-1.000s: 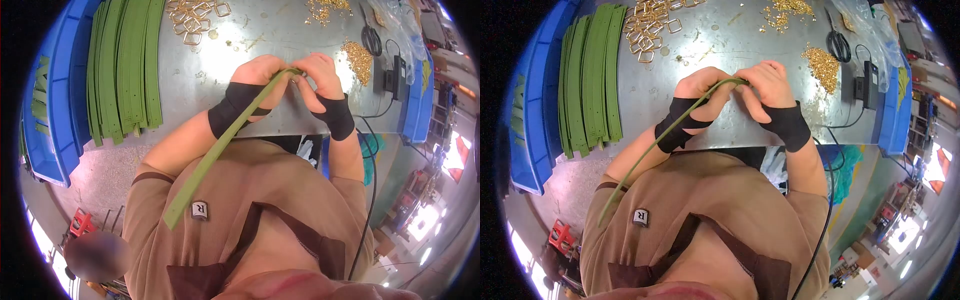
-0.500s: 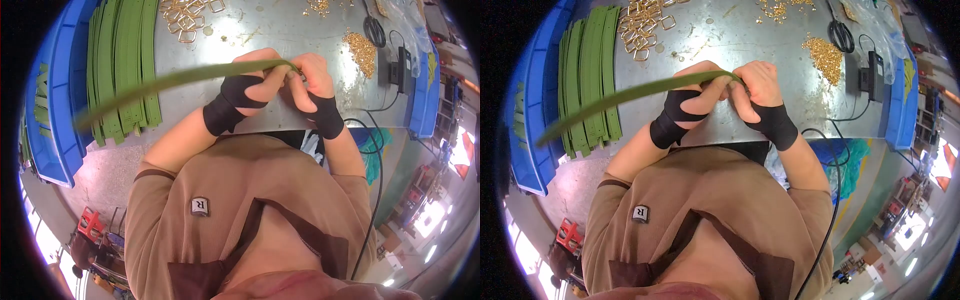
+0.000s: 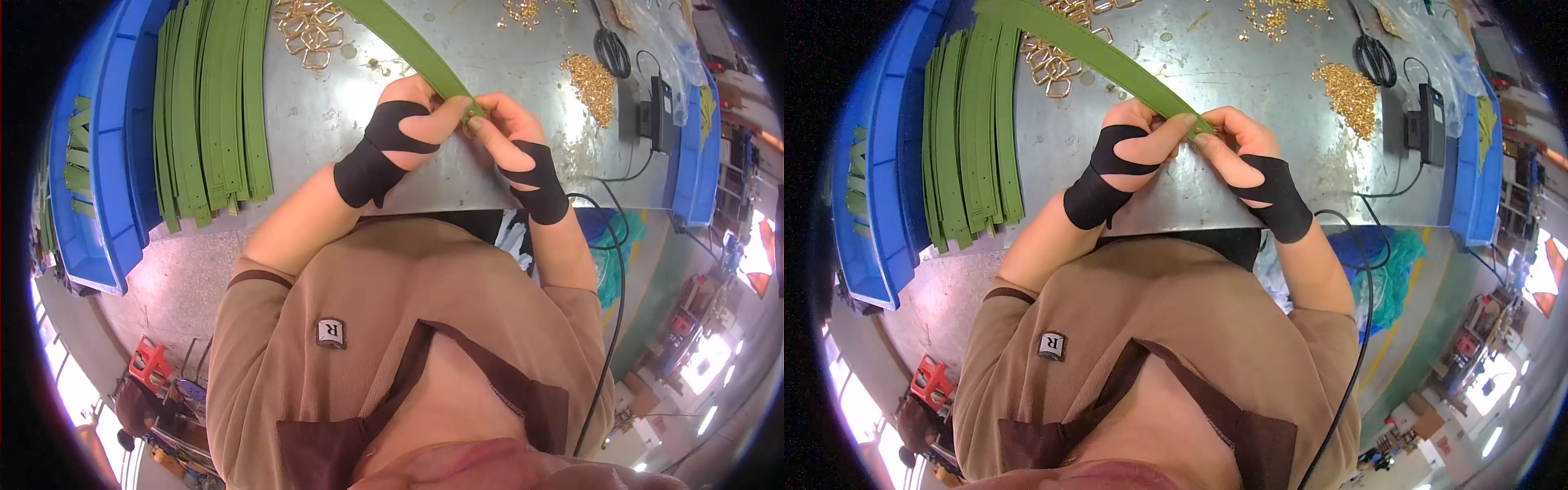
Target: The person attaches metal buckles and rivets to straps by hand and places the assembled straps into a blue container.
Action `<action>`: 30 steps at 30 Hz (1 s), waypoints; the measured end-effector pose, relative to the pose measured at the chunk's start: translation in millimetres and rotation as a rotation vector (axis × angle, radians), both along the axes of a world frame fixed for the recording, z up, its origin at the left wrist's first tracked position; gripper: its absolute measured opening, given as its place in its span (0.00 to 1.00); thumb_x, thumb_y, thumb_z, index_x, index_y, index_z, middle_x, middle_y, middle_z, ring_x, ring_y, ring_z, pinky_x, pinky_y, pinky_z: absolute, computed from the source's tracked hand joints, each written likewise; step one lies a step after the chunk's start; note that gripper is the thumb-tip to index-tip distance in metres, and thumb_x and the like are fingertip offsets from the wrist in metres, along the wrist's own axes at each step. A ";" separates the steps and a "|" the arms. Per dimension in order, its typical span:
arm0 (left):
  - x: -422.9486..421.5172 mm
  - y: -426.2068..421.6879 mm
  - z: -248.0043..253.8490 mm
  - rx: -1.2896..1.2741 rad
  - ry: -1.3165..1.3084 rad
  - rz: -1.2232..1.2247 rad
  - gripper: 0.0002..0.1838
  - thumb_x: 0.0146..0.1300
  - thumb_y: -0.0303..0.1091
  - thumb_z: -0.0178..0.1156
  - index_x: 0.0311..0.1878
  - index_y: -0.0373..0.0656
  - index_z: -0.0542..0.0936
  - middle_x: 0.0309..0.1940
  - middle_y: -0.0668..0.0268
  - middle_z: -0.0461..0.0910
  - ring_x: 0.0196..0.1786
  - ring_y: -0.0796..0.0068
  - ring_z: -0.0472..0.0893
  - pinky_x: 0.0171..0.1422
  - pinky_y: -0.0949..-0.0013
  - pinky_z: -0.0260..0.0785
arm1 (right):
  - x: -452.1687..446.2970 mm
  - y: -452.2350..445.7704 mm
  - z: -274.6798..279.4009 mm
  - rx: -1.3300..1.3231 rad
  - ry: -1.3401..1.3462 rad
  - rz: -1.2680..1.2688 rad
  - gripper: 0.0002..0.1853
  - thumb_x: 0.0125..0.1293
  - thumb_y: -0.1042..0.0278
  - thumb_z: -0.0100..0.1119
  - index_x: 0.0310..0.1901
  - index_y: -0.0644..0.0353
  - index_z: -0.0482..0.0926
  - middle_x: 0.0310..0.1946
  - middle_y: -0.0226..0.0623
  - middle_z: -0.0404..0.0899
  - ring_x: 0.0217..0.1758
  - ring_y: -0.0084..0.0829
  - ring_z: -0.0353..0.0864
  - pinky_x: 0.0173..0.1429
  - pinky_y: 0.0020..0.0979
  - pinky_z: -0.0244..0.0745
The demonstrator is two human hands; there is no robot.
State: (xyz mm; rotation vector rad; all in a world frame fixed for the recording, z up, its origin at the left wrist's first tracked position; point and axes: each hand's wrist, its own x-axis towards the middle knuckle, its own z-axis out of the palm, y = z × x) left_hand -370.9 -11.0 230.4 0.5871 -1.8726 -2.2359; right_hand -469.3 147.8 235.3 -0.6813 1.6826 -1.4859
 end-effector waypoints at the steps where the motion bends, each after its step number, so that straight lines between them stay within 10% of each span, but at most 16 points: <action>1: 0.4 -0.2 2.1 0.009 -0.005 -0.007 0.08 0.68 0.32 0.61 0.38 0.35 0.82 0.25 0.70 0.79 0.26 0.85 0.73 0.30 0.76 0.62 | 0.8 -1.3 1.5 0.000 0.000 0.002 0.10 0.72 0.71 0.58 0.50 0.65 0.79 0.40 0.28 0.81 0.42 0.17 0.75 0.51 0.22 0.70; 30: -0.3 -4.7 -2.1 0.018 0.075 -0.074 0.11 0.67 0.33 0.58 0.40 0.34 0.83 0.32 0.63 0.85 0.35 0.76 0.81 0.41 0.72 0.72 | -8.9 -1.7 12.9 0.094 -0.131 0.047 0.09 0.74 0.67 0.56 0.45 0.64 0.80 0.38 0.26 0.79 0.42 0.17 0.73 0.50 0.21 0.68</action>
